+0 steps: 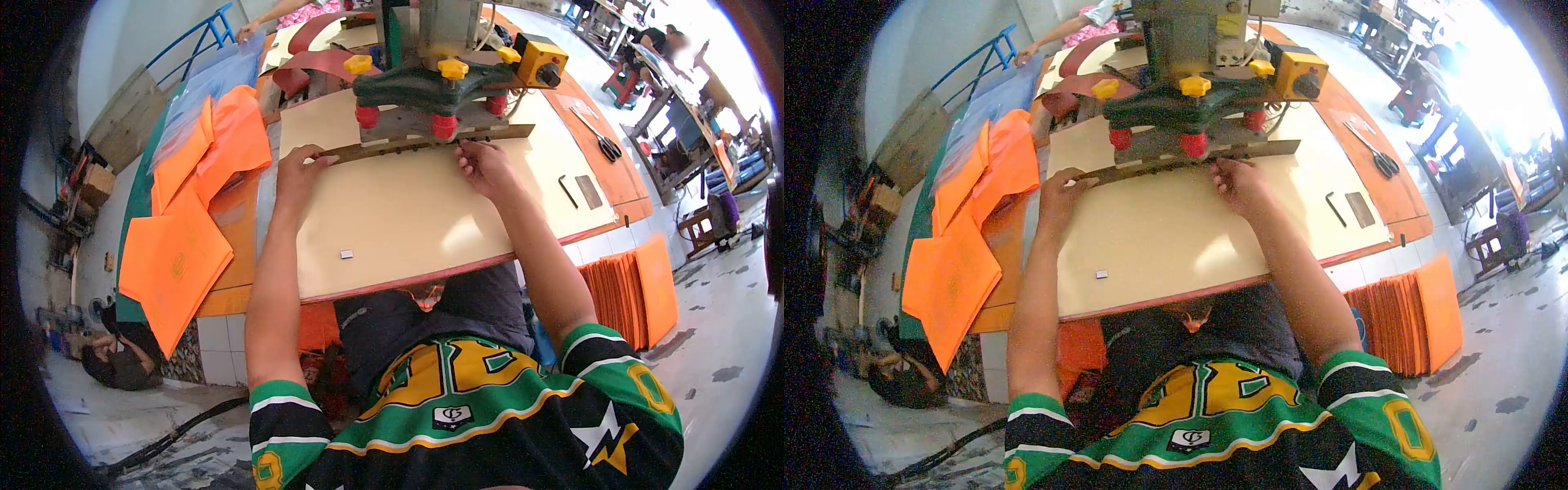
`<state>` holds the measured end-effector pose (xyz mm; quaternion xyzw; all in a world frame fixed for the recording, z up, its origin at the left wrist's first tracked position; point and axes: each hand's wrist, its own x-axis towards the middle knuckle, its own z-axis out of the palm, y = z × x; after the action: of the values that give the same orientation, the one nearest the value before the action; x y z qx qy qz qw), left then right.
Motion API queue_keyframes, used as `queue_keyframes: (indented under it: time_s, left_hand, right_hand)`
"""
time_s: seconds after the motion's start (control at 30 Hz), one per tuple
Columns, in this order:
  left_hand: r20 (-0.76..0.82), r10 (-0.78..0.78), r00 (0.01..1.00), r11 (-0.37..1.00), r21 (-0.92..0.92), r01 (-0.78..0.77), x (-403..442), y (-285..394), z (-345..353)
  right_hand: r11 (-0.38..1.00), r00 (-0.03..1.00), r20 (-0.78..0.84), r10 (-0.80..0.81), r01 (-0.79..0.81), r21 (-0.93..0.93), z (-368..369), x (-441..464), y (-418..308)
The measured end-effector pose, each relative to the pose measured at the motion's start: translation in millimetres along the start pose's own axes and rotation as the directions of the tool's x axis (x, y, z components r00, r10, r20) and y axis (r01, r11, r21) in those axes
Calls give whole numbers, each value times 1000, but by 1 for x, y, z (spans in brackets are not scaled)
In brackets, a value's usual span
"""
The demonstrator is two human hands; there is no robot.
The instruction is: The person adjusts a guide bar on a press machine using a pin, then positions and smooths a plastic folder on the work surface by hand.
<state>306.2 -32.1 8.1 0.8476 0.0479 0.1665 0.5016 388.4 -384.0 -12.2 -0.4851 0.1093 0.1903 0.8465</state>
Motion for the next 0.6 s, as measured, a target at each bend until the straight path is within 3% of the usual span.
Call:
queue_keyframes:
  time_s: [0.23,0.3,0.4,0.6]
  left_hand:
    - [10,95,995,989,109,-96,1,1,-4]
    - [-1,98,995,990,101,-97,3,-2,-3]
    - [1,102,995,983,153,-101,3,-2,-4]
    - [-42,92,995,978,192,-82,-4,10,-1]
  right_hand:
    - [998,994,92,53,-56,32,-3,3,-2]
    - [1000,1000,18,-5,5,-6,1,1,0]
    - [988,995,45,-90,95,-122,4,-4,4]
    - [999,998,57,-13,15,-32,8,-9,-3]
